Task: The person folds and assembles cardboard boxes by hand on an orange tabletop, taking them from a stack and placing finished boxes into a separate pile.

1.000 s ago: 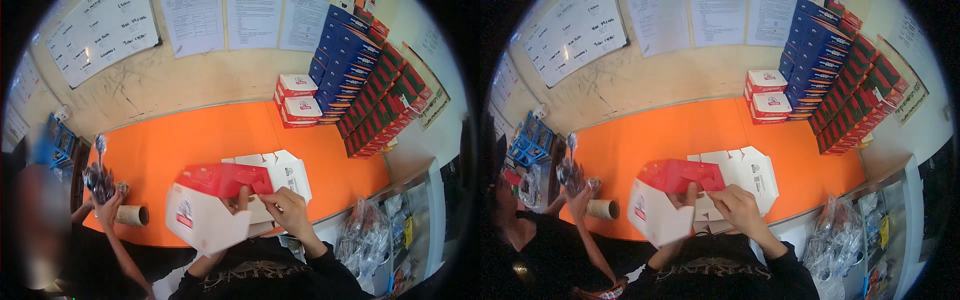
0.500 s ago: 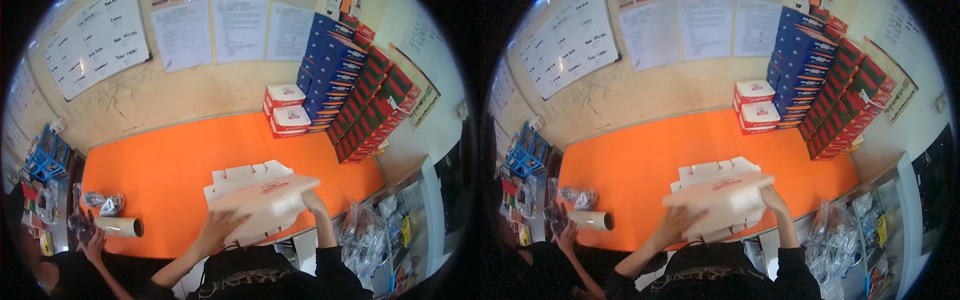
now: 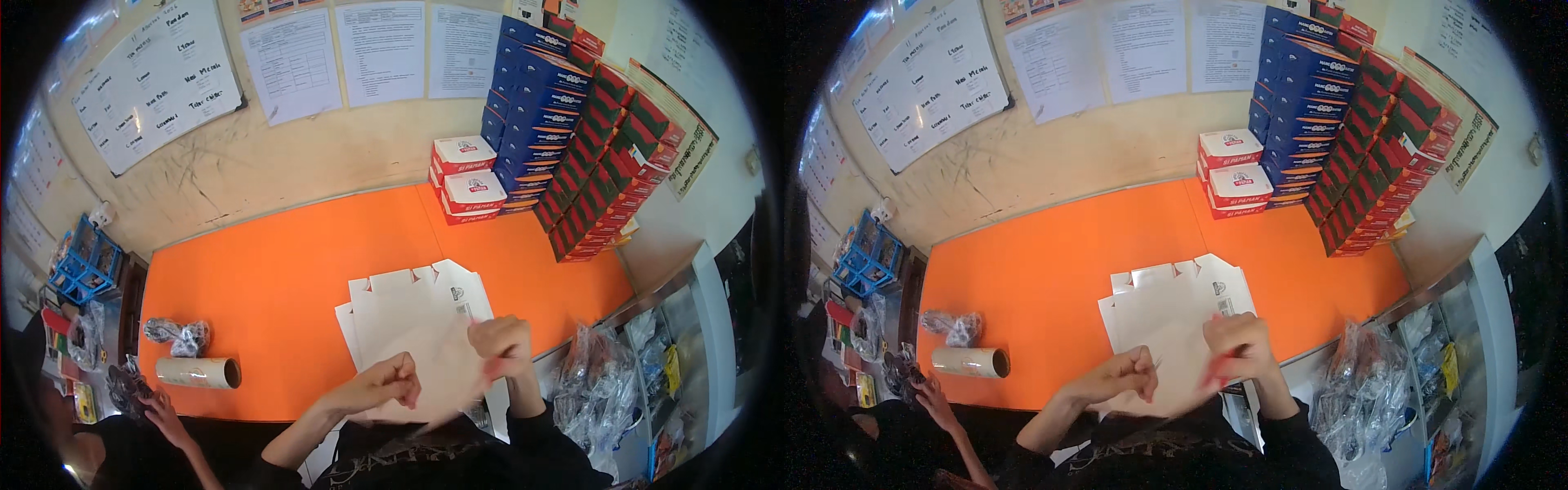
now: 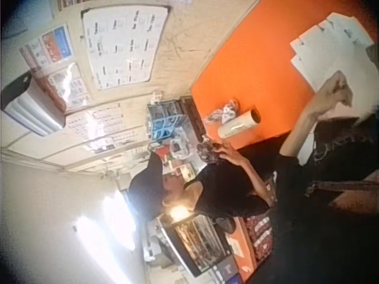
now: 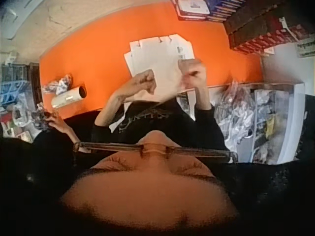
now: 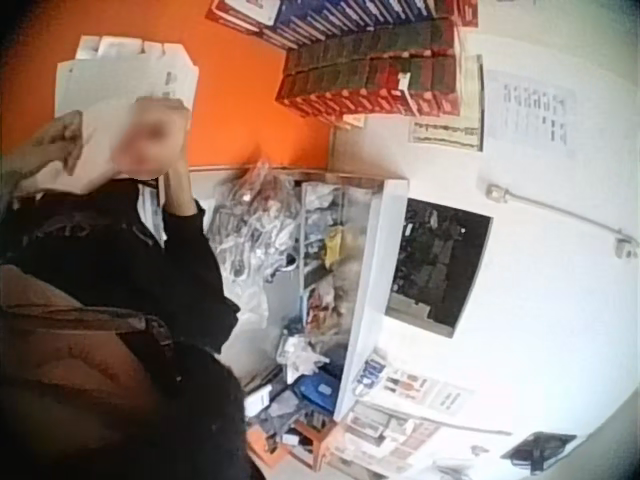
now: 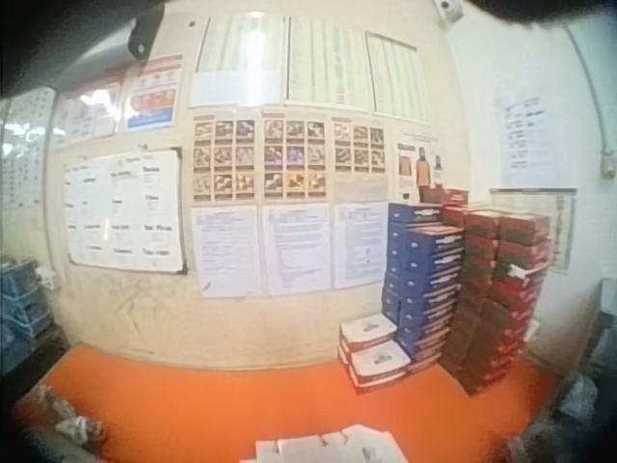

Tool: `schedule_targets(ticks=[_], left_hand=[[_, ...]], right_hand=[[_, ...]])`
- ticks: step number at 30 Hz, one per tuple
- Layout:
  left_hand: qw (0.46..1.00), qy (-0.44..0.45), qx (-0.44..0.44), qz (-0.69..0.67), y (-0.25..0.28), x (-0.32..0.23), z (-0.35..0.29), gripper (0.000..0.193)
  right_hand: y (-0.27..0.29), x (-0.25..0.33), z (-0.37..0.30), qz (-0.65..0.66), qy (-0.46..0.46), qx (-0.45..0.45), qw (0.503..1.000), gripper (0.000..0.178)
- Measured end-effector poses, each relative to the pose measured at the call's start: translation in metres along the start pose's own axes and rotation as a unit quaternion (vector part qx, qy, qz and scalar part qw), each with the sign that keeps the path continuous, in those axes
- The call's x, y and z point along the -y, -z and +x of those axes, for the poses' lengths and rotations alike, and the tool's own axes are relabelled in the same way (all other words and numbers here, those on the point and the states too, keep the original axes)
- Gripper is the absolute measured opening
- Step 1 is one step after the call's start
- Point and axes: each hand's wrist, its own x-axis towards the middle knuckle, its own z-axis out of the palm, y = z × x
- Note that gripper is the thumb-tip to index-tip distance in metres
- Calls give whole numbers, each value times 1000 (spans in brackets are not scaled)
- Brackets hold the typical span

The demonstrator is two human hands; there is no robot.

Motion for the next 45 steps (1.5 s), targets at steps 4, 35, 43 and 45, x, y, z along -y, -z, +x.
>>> schedule_targets(ticks=[4, 35, 43, 45], left_hand=[[974, -111, -108, 164, -56, -38, 2, 37], [769, -353, -526, 90, -24, -14, 30, 39], [717, -308, -548, 302, -26, -3, 30, 23], [733, -253, -540, 328, -29, 4, 26, 18]], right_hand=[[-9, 9, 16, -156, -98, -26, 982, 14], [-39, -26, 3, -254, -268, -277, 887, 8], [-76, -14, 11, -356, -217, -44, 908, 11], [-76, -4, 14, -333, -242, -110, 905, 8]])
